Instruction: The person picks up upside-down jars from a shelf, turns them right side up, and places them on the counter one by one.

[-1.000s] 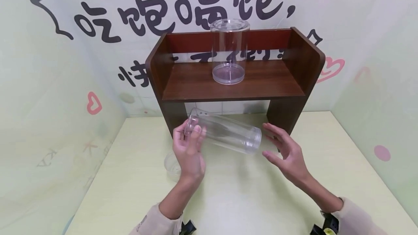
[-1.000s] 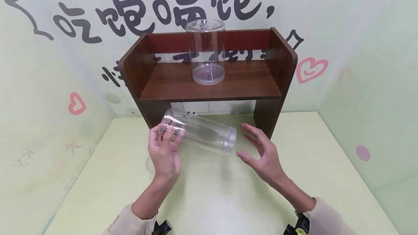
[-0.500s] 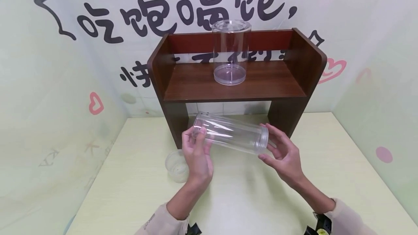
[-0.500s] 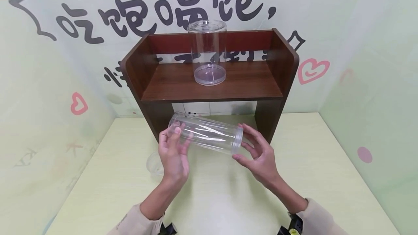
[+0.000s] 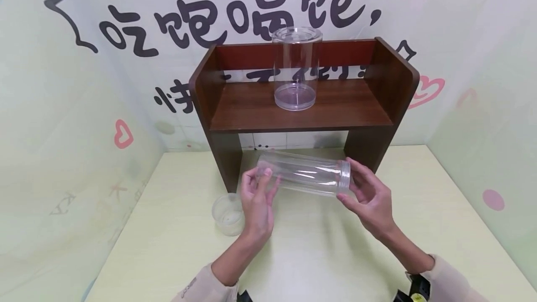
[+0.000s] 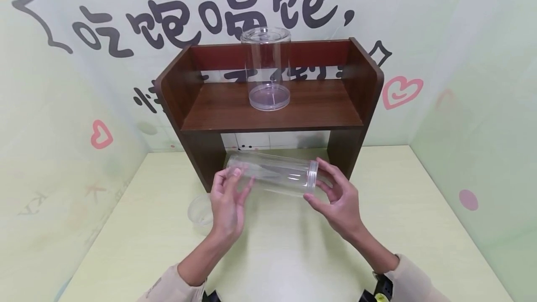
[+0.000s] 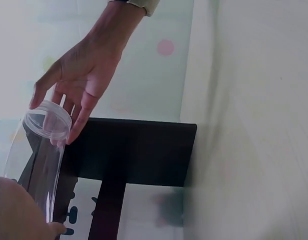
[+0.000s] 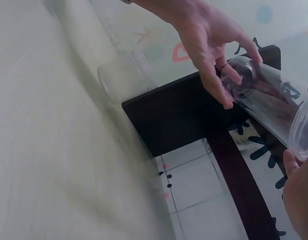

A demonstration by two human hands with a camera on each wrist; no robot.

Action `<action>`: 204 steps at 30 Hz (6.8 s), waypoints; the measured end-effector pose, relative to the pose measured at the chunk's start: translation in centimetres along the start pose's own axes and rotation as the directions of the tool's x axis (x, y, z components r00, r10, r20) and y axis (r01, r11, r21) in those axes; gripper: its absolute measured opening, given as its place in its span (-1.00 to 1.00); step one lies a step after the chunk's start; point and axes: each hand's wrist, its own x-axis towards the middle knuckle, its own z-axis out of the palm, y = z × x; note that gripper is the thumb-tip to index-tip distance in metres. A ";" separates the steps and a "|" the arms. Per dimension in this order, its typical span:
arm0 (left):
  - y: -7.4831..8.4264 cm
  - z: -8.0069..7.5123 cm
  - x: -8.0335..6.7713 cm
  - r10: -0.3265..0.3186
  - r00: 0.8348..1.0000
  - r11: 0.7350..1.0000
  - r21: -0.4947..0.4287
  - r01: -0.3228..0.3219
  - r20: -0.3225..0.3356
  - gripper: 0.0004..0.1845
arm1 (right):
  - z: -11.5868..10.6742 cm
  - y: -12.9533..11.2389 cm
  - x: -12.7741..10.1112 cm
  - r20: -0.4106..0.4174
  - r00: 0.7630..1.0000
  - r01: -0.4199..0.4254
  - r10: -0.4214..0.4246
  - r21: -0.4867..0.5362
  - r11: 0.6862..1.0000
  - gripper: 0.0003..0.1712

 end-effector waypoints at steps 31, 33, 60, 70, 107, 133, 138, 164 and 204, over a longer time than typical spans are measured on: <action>3.3 -4.1 2.9 0.616 0.761 0.626 0.458 -0.631 0.205 -0.34 | -5.0 -2.8 2.5 0.201 0.978 0.126 -0.062 -0.321 0.939 -0.04; 3.9 -4.3 3.6 0.644 0.742 0.610 0.462 -0.644 0.184 -0.36 | -5.4 -3.1 2.7 0.218 0.974 0.137 -0.061 -0.357 0.924 -0.04; 6.6 -7.0 9.3 0.597 0.794 0.559 0.649 -0.517 0.118 -0.48 | -9.1 -6.1 5.5 0.410 0.912 0.333 0.015 -0.760 0.558 -0.09; 7.0 -7.1 10.0 0.657 0.745 0.523 0.642 -0.561 0.115 -0.61 | -10.1 -6.1 5.1 0.465 0.883 0.370 0.062 -0.772 0.516 -0.15; 6.9 -7.3 11.1 0.739 0.638 0.355 0.682 -0.639 0.214 -0.74 | -12.0 -6.3 4.7 0.472 0.835 0.368 0.281 -0.861 0.353 -0.17; 6.8 -7.2 11.0 0.743 0.630 0.326 0.700 -0.636 0.226 -0.75 | -7.9 -13.1 10.0 0.589 0.806 0.516 0.059 -0.747 0.420 -0.01; 6.8 -7.3 11.0 0.746 0.625 0.317 0.705 -0.635 0.228 -0.75 | -7.0 -13.4 11.5 0.581 0.814 0.507 0.023 -0.728 0.461 -0.06; 6.8 -7.3 10.9 0.748 0.623 0.311 0.706 -0.636 0.231 -0.74 | -0.4 -10.7 19.3 0.132 0.986 0.028 0.098 -0.724 0.690 -0.12; 6.8 -7.5 11.0 0.740 0.626 0.297 0.717 -0.631 0.245 -0.74 | 6.7 -6.5 26.9 -0.070 0.973 -0.211 0.221 -0.658 0.723 0.21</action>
